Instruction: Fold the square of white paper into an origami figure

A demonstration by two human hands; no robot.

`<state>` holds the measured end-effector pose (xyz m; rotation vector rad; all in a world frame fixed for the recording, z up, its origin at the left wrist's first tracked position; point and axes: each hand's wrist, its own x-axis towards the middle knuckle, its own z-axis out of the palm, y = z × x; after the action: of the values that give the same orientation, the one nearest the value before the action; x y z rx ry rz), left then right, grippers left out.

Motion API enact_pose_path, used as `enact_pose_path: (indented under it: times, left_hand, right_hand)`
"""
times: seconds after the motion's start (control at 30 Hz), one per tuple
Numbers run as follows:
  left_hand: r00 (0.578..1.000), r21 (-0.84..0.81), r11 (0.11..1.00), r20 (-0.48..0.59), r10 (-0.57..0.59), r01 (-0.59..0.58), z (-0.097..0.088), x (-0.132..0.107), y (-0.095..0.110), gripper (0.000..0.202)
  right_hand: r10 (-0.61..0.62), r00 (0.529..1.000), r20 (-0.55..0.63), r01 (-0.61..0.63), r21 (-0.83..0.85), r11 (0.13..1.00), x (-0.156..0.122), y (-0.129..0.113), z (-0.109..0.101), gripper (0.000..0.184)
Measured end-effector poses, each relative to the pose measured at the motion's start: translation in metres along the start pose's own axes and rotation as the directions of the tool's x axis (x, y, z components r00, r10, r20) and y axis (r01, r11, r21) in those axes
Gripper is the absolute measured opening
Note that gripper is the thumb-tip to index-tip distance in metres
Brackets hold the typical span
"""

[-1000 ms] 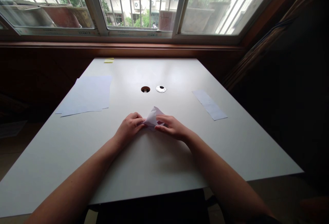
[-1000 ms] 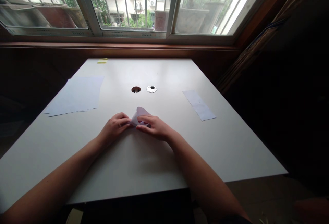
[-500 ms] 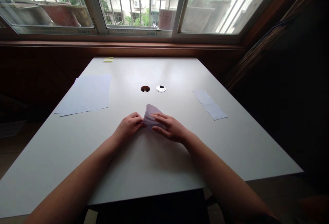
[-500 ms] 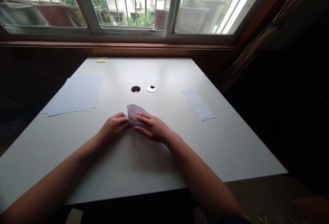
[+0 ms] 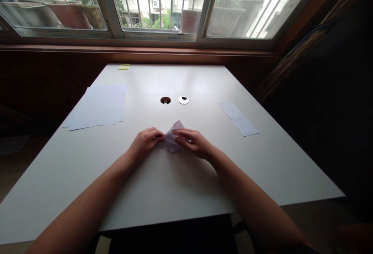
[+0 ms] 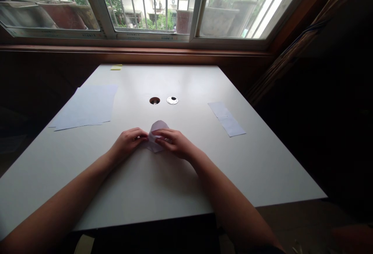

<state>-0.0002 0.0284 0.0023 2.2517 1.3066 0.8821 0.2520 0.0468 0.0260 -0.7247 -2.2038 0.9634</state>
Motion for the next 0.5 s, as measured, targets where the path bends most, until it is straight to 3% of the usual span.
enact_pose_path:
  times: [0.2, 0.33, 0.5]
  left_hand:
    - [0.999, -0.028, 1.000, 0.031, -0.006, 0.007, -0.0011, 0.0006, -0.0003, 0.014]
    - [0.999, -0.019, 1.000, 0.035, 0.015, -0.015, -0.0020, 0.0020, 0.0000, 0.013]
    - [0.999, -0.006, 0.999, 0.031, 0.043, -0.042, -0.0013, 0.0018, -0.0018, 0.014]
  right_hand:
    - [-0.074, 0.996, 0.057, 0.078, -0.063, 0.995, -0.0020, -0.0002, -0.0025, 0.044]
    - [-0.069, 0.997, 0.023, 0.069, 0.009, 0.998, -0.0025, -0.0041, -0.0046, 0.054]
    - [-0.132, 0.991, -0.005, 0.132, 0.058, 0.990, -0.0007, -0.0087, -0.0051, 0.055]
